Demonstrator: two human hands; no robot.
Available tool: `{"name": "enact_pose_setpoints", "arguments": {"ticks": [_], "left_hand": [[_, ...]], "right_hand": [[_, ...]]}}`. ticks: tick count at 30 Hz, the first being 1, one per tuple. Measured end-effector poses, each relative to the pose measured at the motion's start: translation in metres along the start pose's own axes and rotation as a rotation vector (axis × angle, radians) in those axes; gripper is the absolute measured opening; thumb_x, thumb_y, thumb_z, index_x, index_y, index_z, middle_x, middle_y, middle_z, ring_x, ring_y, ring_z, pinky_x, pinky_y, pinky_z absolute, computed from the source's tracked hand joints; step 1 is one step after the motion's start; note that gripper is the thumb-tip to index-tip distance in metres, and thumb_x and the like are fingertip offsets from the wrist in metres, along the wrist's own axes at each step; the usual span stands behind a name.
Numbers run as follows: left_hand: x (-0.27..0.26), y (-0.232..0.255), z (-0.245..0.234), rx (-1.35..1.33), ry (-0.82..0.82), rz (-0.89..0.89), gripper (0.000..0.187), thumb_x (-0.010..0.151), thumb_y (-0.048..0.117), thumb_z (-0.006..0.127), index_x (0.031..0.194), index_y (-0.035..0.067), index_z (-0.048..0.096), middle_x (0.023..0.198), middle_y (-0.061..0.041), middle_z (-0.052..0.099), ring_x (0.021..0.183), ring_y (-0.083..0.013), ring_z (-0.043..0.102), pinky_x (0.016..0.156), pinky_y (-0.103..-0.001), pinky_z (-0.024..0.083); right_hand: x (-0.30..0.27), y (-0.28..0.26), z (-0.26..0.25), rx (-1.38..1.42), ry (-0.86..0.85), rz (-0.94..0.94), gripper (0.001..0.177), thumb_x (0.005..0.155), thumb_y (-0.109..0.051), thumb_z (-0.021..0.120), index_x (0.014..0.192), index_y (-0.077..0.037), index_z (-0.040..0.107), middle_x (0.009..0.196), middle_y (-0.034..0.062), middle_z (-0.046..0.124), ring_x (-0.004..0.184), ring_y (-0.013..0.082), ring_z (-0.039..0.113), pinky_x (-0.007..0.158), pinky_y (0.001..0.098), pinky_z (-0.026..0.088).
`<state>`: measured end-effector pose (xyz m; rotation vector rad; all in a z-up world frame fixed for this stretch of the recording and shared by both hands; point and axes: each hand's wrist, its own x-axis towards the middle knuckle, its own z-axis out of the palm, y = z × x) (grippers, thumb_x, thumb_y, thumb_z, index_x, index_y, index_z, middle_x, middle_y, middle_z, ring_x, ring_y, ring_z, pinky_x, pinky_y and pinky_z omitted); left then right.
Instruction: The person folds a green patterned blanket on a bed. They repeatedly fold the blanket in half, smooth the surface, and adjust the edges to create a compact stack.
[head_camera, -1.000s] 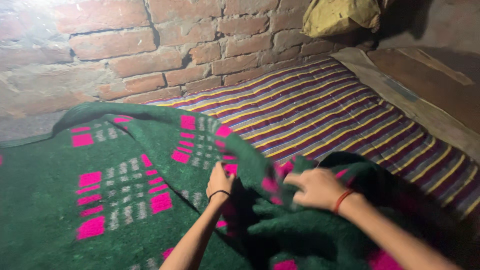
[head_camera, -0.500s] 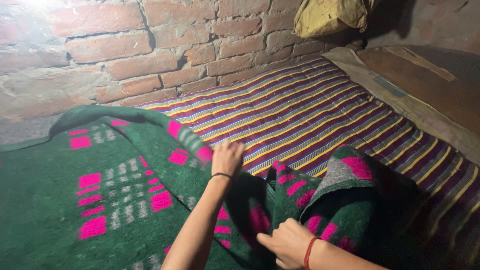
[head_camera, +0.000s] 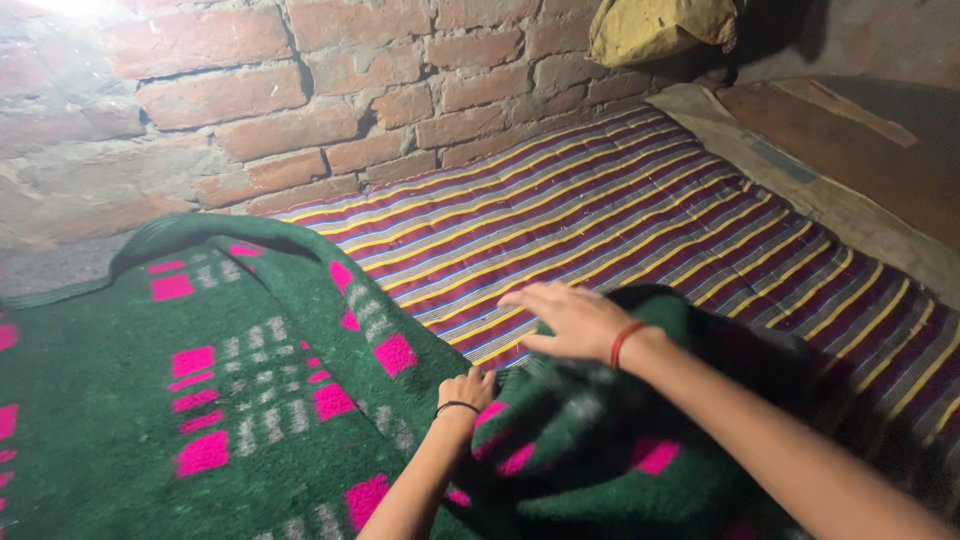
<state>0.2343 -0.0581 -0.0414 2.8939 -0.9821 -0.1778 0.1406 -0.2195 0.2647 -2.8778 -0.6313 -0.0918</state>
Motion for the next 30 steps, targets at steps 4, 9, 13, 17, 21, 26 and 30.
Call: {"name": "enact_pose_setpoints", "arguments": {"ticks": [4,9,13,17,21,26,30], "left_hand": [[-0.009,0.004,0.012,0.075,0.269,0.103,0.039,0.105,0.029,0.050,0.143,0.026,0.054,0.137,-0.005,0.058,0.082,-0.0257,0.071,0.071,-0.044,0.057],[-0.024,0.007,-0.005,0.022,0.406,0.243,0.050,0.094,0.025,0.053,0.144,0.026,0.052,0.141,0.002,0.058,0.073,-0.0274,0.070,0.065,-0.043,0.055],[-0.029,0.010,-0.014,-0.077,0.236,0.134,0.055,0.094,0.046,0.055,0.143,0.025,0.049,0.133,-0.002,0.057,0.089,-0.0304,0.070,0.077,-0.047,0.054],[-0.014,0.019,-0.030,-0.247,0.153,-0.083,0.038,0.100,0.035,0.051,0.136,0.026,0.060,0.133,-0.009,0.058,0.099,-0.0337,0.070,0.083,-0.051,0.055],[-0.022,0.024,-0.056,-0.254,0.024,-0.077,0.038,0.093,0.050,0.062,0.119,0.022,0.066,0.132,-0.014,0.055,0.103,-0.0359,0.068,0.086,-0.051,0.054],[-0.053,0.029,-0.080,-0.392,0.209,-0.066,0.032,0.094,0.048,0.061,0.108,0.020,0.066,0.119,-0.009,0.061,0.095,-0.0355,0.070,0.081,-0.050,0.055],[-0.062,0.036,-0.086,-0.465,0.341,-0.078,0.026,0.095,0.042,0.059,0.102,0.018,0.065,0.112,-0.006,0.066,0.088,-0.0363,0.070,0.077,-0.051,0.054]], "right_hand": [[-0.020,0.052,0.018,-0.157,-0.364,0.355,0.098,0.070,-0.041,0.087,0.152,-0.036,0.034,0.153,0.0063,0.048,0.143,0.0353,0.041,0.107,0.0577,0.036],[-0.043,0.096,0.040,-0.006,-0.495,0.617,0.090,0.070,-0.054,0.087,0.149,-0.039,0.046,0.143,0.0116,0.054,0.136,0.0338,0.050,0.113,0.0463,0.042],[-0.058,0.138,0.025,-0.176,-0.109,0.425,0.043,0.072,-0.052,0.084,0.105,-0.025,0.080,0.110,0.0029,0.075,0.119,0.0287,0.059,0.104,0.0415,0.047],[-0.087,0.183,-0.012,-0.243,0.371,0.321,0.027,0.076,-0.034,0.081,0.098,-0.017,0.082,0.104,0.0062,0.077,0.109,0.0298,0.062,0.103,0.0400,0.048],[-0.135,0.217,-0.039,0.465,0.091,0.657,0.042,0.075,-0.035,0.080,0.111,-0.013,0.080,0.115,0.0081,0.080,0.111,0.0216,0.072,0.101,0.0370,0.053],[-0.250,0.265,-0.047,0.673,0.224,0.971,0.049,0.085,-0.033,0.075,0.125,-0.004,0.075,0.125,0.0161,0.077,0.124,0.0224,0.064,0.112,0.0372,0.040],[-0.302,0.299,-0.009,0.568,0.070,1.086,0.044,0.087,-0.032,0.077,0.119,-0.003,0.081,0.121,0.0150,0.079,0.120,0.0249,0.070,0.112,0.0369,0.044]]}}
